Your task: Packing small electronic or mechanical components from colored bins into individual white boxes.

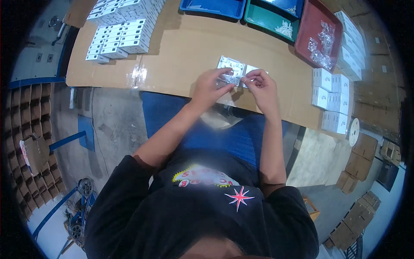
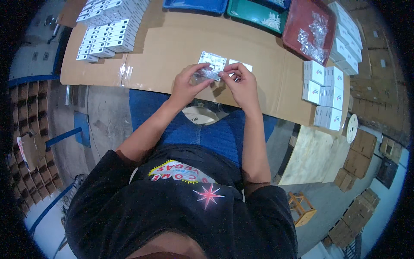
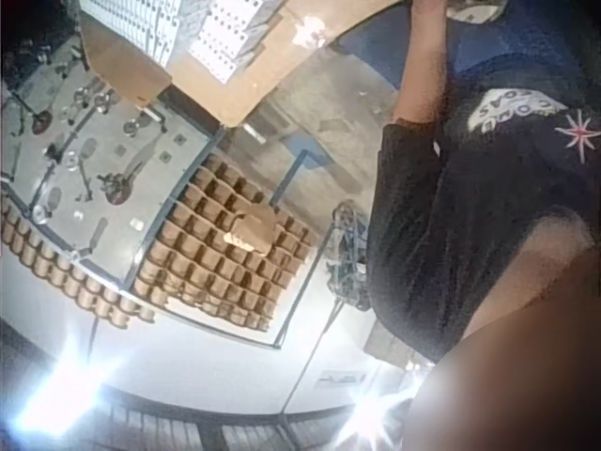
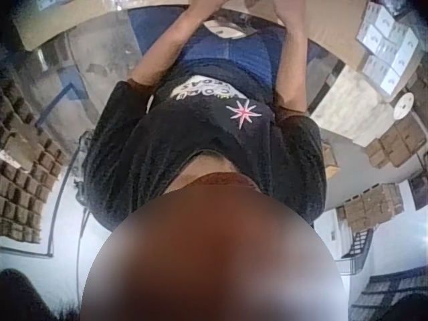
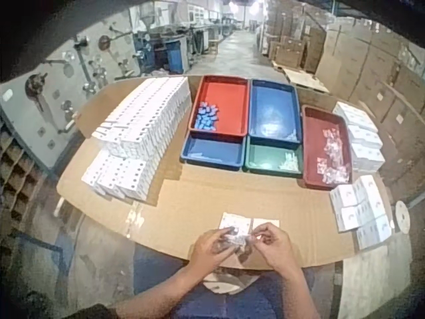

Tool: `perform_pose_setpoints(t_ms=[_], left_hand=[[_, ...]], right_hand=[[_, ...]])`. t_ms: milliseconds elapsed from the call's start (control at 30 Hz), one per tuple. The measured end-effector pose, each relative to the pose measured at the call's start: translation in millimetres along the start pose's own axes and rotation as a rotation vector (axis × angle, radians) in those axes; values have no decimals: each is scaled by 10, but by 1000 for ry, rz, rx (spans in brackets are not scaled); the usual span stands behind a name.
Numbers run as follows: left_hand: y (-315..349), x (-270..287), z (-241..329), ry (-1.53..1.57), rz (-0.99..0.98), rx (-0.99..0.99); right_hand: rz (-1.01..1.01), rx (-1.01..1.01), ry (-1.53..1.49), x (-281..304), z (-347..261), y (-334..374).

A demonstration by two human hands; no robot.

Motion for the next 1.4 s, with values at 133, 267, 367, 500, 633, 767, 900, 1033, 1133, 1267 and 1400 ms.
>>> perform_pose_setpoints(t_ms=[133, 267, 367, 500, 633, 767, 900, 1033, 1133, 1267, 1400], left_hand=[[26, -9, 11, -14, 4, -26], [35, -8, 15, -12, -15, -10], [40, -20, -18, -3, -16, -6], [37, 33, 20, -2, -10, -27], [30, 11, -43, 14, -21, 24], [40, 21, -57, 47, 21, -14], [39, 16, -47, -6, -5, -6], [32, 23, -33, 9, 0, 5], [27, 39, -3, 21, 17, -19], [-7, 1, 19, 70, 18, -11], [2, 12, -25, 50, -1, -2]], right_hand=[[-17, 32, 109, -62, 26, 22], [13, 59, 182, -123, -11, 50], [22, 72, 138, -176, -34, 67], [-24, 48, 187, -244, -61, 67], [-27, 117, 167, -237, 23, 37], [-37, 147, 180, -268, -44, 50], [-25, 163, 227, -227, -43, 45], [49, 155, 212, -58, -8, -53], [138, 123, 183, 153, 70, -234], [179, 191, 278, 454, 69, -555], [250, 216, 371, 638, -19, -1034]])
Point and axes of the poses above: each hand's wrist, its own y-axis away from the middle knuckle, its own x-axis out of the back of the hand, z = x × y, the point moved 9 cm from there along -y, towards the middle knuckle, and after that the axes turned 3 degrees about x, right-handed, at the moved point
